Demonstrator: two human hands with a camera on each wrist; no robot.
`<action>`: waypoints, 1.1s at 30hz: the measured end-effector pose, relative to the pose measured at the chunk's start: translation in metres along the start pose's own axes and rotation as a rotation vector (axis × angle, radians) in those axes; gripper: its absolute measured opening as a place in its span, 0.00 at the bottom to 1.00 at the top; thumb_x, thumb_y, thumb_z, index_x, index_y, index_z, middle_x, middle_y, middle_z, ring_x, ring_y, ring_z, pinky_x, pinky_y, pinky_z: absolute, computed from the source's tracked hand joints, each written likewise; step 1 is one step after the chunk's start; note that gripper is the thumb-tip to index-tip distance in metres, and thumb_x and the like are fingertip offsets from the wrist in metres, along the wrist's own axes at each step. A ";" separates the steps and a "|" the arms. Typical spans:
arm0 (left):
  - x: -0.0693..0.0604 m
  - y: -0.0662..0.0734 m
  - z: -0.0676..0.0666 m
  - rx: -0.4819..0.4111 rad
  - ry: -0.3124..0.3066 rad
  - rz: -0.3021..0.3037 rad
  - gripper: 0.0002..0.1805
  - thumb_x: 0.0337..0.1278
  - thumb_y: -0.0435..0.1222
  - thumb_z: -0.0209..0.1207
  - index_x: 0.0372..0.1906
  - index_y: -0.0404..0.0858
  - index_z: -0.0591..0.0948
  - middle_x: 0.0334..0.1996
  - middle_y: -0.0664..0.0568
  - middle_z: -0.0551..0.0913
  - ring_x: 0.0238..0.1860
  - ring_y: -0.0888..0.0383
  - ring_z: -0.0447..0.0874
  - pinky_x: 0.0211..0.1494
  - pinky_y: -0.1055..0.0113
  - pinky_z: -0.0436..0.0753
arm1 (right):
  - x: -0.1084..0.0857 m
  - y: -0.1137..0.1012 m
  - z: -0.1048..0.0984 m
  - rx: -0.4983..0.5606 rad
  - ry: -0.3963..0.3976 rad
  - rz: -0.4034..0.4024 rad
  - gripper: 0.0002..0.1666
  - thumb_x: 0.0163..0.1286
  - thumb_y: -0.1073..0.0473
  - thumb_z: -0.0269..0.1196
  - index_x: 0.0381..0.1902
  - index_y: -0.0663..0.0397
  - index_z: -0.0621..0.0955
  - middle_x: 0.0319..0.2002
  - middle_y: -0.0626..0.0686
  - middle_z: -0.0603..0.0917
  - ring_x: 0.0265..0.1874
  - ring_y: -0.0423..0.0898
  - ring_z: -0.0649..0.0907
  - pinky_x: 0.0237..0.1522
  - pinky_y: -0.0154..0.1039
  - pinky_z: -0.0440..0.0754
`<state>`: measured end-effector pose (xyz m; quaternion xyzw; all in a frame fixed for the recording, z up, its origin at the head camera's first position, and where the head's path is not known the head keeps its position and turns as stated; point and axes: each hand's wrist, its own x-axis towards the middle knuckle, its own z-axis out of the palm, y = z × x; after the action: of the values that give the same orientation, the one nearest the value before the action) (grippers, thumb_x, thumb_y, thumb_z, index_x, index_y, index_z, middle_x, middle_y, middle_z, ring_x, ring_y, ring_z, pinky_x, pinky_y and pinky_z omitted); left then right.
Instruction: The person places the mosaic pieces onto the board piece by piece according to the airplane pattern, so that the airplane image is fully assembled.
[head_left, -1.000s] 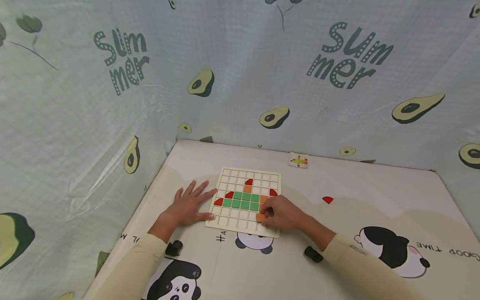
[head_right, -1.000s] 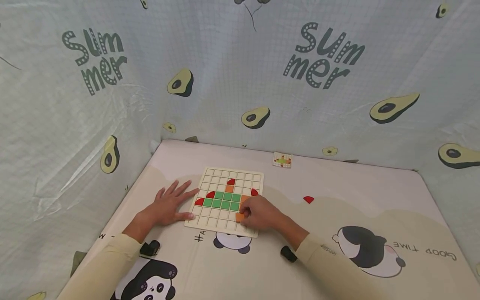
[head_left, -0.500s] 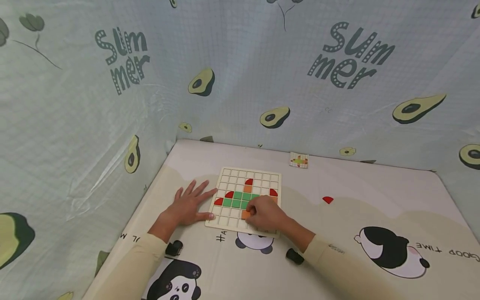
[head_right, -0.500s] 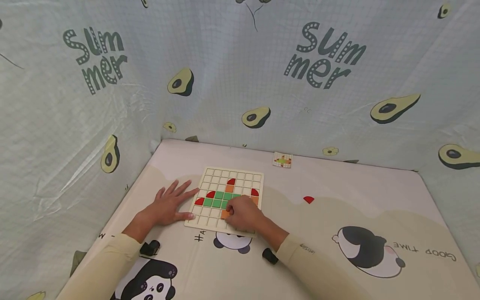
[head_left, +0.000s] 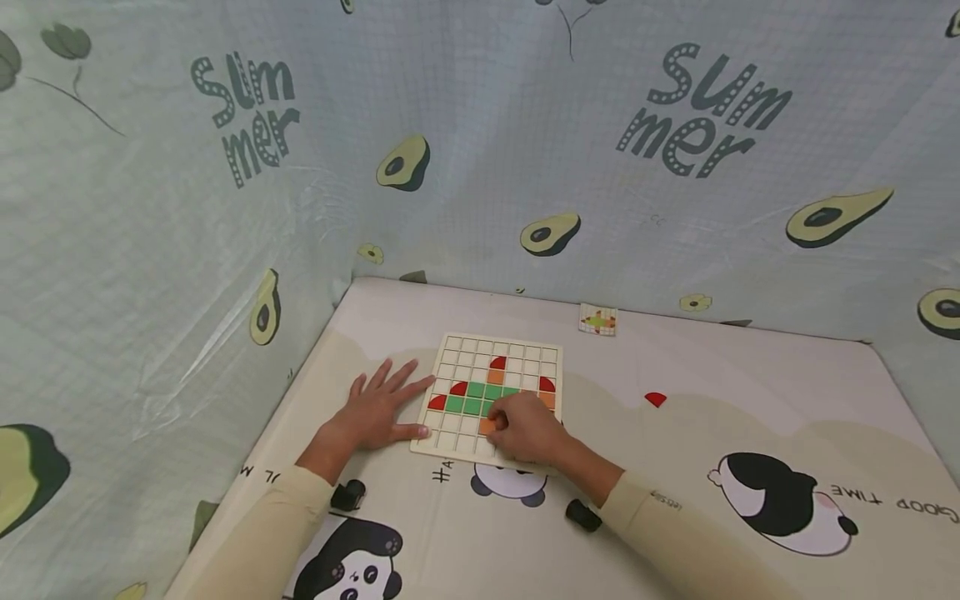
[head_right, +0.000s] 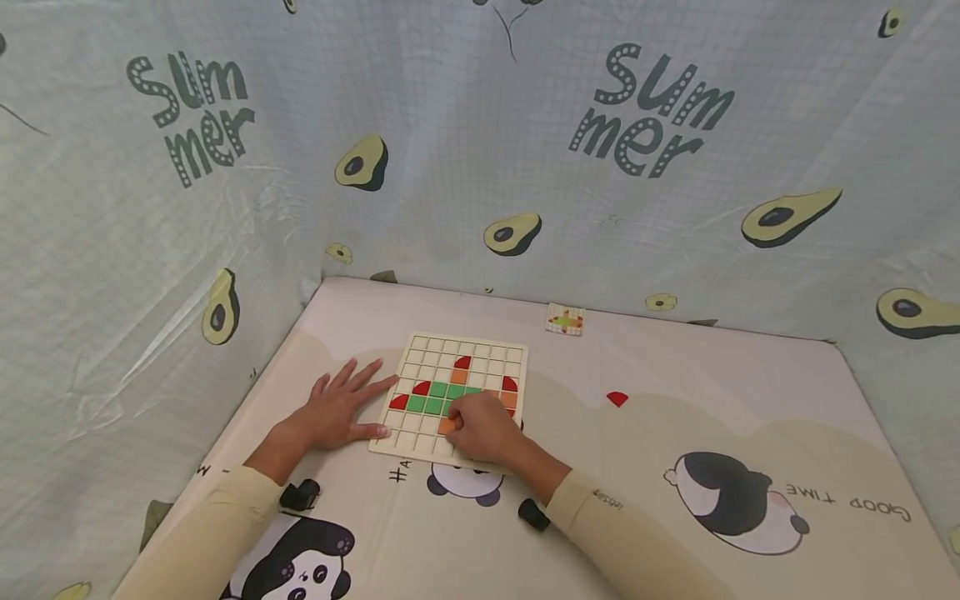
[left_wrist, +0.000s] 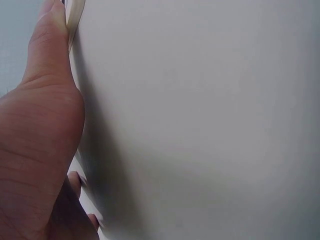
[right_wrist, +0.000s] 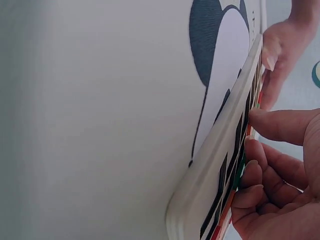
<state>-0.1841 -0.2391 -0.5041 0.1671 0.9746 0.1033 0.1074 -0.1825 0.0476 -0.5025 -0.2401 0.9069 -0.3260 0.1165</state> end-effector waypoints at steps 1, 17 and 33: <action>0.000 0.000 0.000 -0.001 -0.001 -0.001 0.47 0.60 0.63 0.65 0.82 0.55 0.62 0.85 0.44 0.52 0.84 0.30 0.45 0.77 0.23 0.51 | 0.000 0.000 0.000 0.002 -0.003 0.002 0.11 0.64 0.62 0.73 0.43 0.60 0.89 0.26 0.45 0.82 0.28 0.38 0.78 0.28 0.30 0.75; 0.001 -0.001 0.001 0.005 -0.019 -0.010 0.48 0.60 0.63 0.65 0.82 0.56 0.61 0.86 0.45 0.51 0.84 0.30 0.43 0.78 0.24 0.50 | -0.053 0.095 -0.086 -0.043 0.183 0.215 0.12 0.68 0.64 0.69 0.48 0.60 0.87 0.36 0.53 0.85 0.37 0.47 0.79 0.38 0.38 0.78; 0.000 0.001 -0.003 0.002 -0.014 -0.002 0.48 0.60 0.62 0.66 0.82 0.54 0.62 0.85 0.43 0.52 0.84 0.29 0.43 0.78 0.24 0.50 | -0.099 0.171 -0.136 -0.096 0.178 0.269 0.17 0.64 0.59 0.73 0.48 0.63 0.86 0.42 0.60 0.87 0.40 0.52 0.81 0.40 0.41 0.78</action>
<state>-0.1841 -0.2384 -0.5005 0.1668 0.9741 0.1010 0.1144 -0.2094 0.2858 -0.5044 -0.0919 0.9522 -0.2836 0.0669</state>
